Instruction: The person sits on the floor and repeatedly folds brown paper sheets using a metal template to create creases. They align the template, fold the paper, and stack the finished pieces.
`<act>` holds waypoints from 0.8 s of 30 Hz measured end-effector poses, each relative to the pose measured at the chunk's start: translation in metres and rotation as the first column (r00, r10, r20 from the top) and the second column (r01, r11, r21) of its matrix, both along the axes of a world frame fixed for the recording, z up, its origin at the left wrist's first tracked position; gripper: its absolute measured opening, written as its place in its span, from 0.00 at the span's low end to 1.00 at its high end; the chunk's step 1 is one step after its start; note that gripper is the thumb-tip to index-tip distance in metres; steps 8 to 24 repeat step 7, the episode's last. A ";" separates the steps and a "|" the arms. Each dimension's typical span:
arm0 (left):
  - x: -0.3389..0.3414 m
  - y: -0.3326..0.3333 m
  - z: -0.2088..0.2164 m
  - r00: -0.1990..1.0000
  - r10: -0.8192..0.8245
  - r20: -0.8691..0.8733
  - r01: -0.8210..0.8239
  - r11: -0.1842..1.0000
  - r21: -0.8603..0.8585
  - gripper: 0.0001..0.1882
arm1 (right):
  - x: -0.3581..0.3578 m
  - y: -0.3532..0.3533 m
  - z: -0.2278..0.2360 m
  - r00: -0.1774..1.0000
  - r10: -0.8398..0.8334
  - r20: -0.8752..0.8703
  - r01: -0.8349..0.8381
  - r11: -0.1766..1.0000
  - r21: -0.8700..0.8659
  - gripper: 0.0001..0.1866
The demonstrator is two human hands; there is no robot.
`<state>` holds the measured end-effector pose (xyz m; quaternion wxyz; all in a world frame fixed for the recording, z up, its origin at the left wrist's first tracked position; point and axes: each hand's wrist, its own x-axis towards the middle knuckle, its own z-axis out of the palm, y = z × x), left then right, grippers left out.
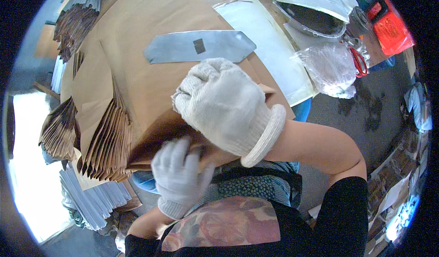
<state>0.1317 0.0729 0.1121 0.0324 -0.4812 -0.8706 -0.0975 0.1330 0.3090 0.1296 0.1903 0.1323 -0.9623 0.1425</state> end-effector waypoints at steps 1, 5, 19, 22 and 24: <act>-0.004 0.003 0.006 0.999 0.025 -0.046 -0.026 1.000 -0.012 0.25 | 0.003 0.006 0.003 0.998 0.013 0.068 -0.009 0.998 -0.059 0.16; -0.024 0.012 0.016 0.989 0.034 -0.145 -0.034 0.999 -0.001 0.30 | 0.010 0.018 0.007 0.983 0.046 0.177 -0.020 0.989 -0.145 0.12; -0.021 0.013 0.015 0.979 0.022 -0.204 -0.015 0.999 0.037 0.31 | 0.009 0.018 0.008 0.976 0.064 0.210 -0.039 0.992 -0.122 0.10; -0.021 0.013 0.015 0.979 0.022 -0.204 -0.015 0.999 0.037 0.31 | 0.009 0.018 0.008 0.976 0.064 0.210 -0.039 0.992 -0.122 0.10; -0.021 0.013 0.015 0.979 0.022 -0.204 -0.015 0.999 0.037 0.31 | 0.009 0.018 0.008 0.976 0.064 0.210 -0.039 0.992 -0.122 0.10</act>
